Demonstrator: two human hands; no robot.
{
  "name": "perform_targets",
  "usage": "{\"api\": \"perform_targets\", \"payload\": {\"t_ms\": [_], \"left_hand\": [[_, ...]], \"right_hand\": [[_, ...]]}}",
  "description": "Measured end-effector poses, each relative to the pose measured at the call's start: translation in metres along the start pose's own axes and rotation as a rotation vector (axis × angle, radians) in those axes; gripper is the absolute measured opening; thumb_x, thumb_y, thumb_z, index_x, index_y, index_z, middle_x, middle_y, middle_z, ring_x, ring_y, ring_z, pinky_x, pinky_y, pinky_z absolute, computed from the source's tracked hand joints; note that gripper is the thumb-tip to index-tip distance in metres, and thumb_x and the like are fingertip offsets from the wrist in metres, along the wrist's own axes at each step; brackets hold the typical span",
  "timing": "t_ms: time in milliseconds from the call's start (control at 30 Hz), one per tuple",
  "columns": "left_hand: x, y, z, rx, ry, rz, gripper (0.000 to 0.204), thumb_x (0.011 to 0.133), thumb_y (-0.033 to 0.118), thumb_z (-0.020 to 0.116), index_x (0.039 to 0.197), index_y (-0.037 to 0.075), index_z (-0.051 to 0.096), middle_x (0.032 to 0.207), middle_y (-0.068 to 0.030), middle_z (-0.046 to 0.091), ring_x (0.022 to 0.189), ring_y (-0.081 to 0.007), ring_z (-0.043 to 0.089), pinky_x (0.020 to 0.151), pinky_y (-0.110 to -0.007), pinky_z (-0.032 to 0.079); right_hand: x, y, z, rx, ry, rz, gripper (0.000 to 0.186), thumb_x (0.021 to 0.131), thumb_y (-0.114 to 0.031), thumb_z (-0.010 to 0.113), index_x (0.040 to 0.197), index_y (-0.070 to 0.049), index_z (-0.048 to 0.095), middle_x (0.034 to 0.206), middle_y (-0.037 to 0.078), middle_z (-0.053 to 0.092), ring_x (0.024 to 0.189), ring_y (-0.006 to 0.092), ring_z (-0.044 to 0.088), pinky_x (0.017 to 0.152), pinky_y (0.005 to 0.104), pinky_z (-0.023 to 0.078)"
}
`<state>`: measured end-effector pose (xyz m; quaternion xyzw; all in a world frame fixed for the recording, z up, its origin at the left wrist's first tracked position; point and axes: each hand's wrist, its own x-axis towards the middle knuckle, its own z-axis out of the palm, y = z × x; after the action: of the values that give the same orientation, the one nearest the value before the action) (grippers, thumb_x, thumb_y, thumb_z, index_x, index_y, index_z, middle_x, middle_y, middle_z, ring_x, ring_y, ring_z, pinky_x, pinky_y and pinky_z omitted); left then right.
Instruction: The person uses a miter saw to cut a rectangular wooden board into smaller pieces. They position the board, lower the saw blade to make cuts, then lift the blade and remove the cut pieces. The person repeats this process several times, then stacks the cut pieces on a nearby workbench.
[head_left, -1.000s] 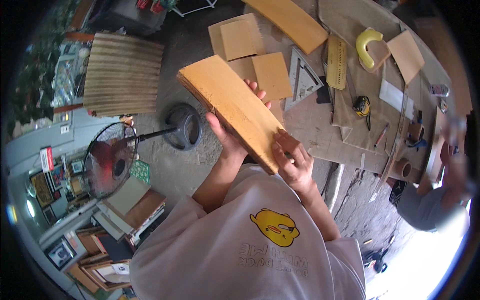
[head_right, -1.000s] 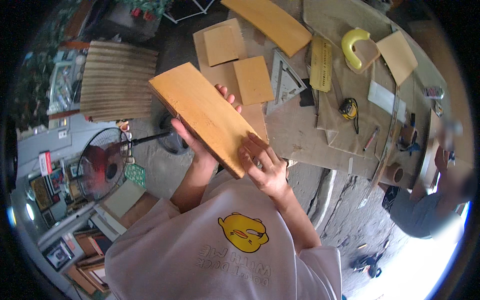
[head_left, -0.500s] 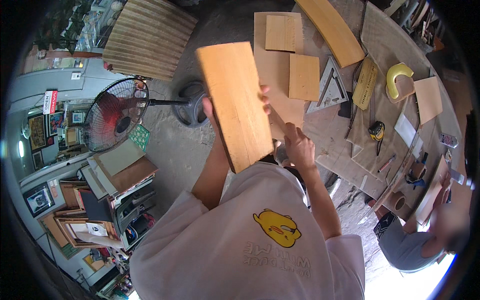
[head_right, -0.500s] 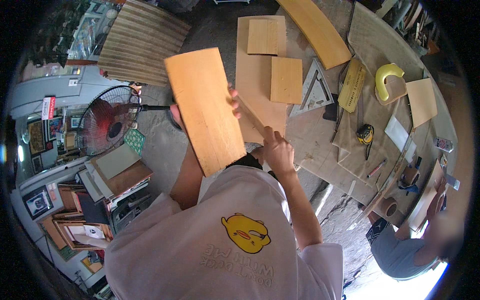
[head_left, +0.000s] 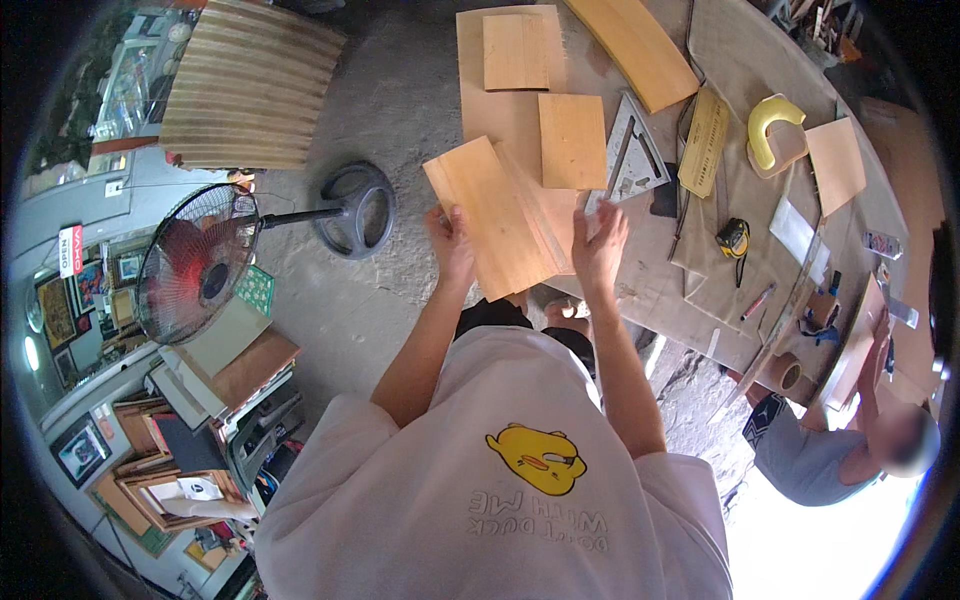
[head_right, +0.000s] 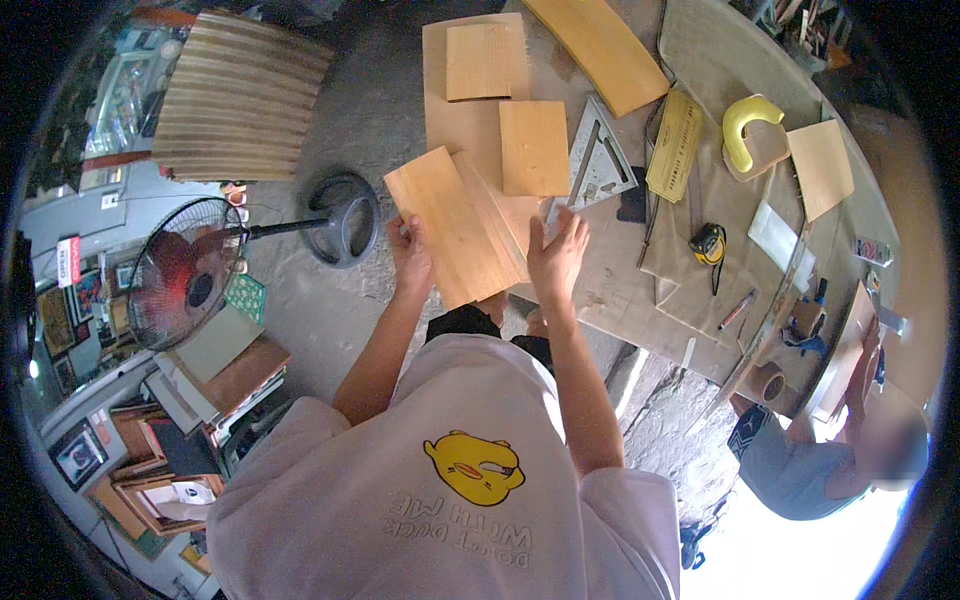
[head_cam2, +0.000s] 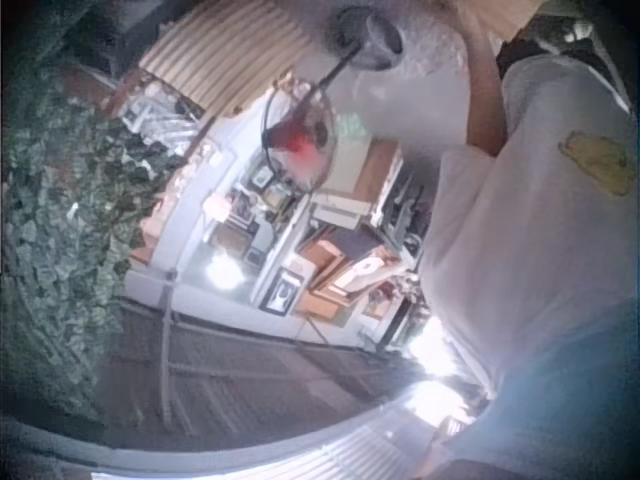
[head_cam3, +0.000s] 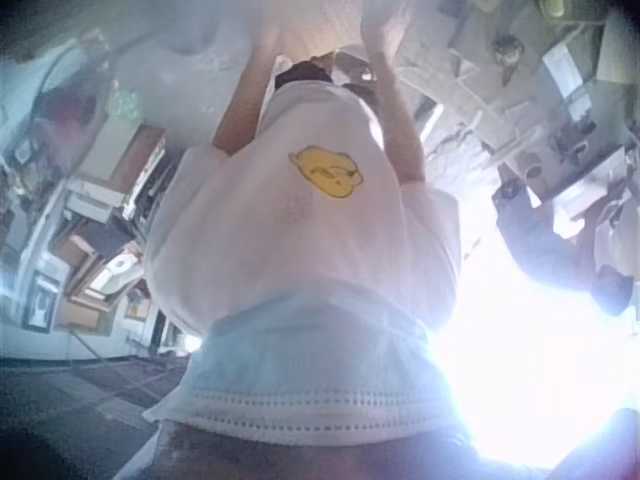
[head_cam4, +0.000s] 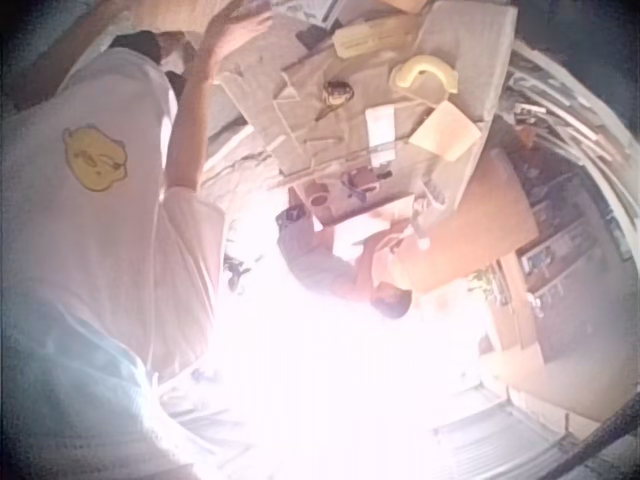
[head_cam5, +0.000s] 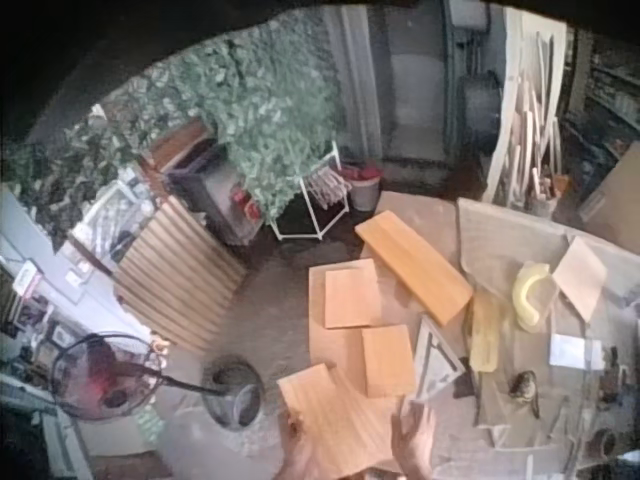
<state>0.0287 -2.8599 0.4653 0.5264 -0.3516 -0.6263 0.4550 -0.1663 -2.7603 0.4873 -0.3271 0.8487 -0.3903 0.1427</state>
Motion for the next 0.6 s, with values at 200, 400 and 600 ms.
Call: {"api": "perform_targets", "payload": {"t_ms": [200,400,600], "left_hand": [[0.01,-0.038,-0.01,0.654,-0.044,0.232,0.043,0.097,0.028,0.057,0.121,-0.003,0.04,0.117,-0.0178,0.045,0.107,-0.0248,0.045,0.095,-0.041,0.036],[-0.007,-0.01,0.0,0.833,-0.039,0.408,0.052,0.096,0.031,0.058,0.128,-0.005,0.038,0.122,-0.0219,0.039,0.12,-0.0339,0.033,0.102,-0.049,0.027],[0.01,0.08,0.086,0.244,-0.516,0.136,0.053,0.095,0.027,0.061,0.134,-0.001,0.037,0.129,-0.0168,0.046,0.122,-0.0249,0.043,0.103,-0.04,0.035]], "right_hand": [[0.069,-0.025,0.036,-0.418,-0.017,-0.044,0.105,0.07,-0.054,0.076,0.145,-0.001,0.025,0.127,0.031,0.04,0.118,0.0461,0.041,0.101,0.0544,0.034],[0.082,-0.035,0.047,-0.441,-0.11,0.054,0.12,0.057,-0.046,0.083,0.146,0.002,0.019,0.124,0.028,0.039,0.113,0.044,0.041,0.103,0.0527,0.031],[0.05,-0.066,-0.001,0.06,0.067,-0.166,0.122,0.057,-0.045,0.085,0.145,0.003,0.016,0.124,0.026,0.038,0.115,0.04,0.041,0.101,0.0505,0.036]]}}
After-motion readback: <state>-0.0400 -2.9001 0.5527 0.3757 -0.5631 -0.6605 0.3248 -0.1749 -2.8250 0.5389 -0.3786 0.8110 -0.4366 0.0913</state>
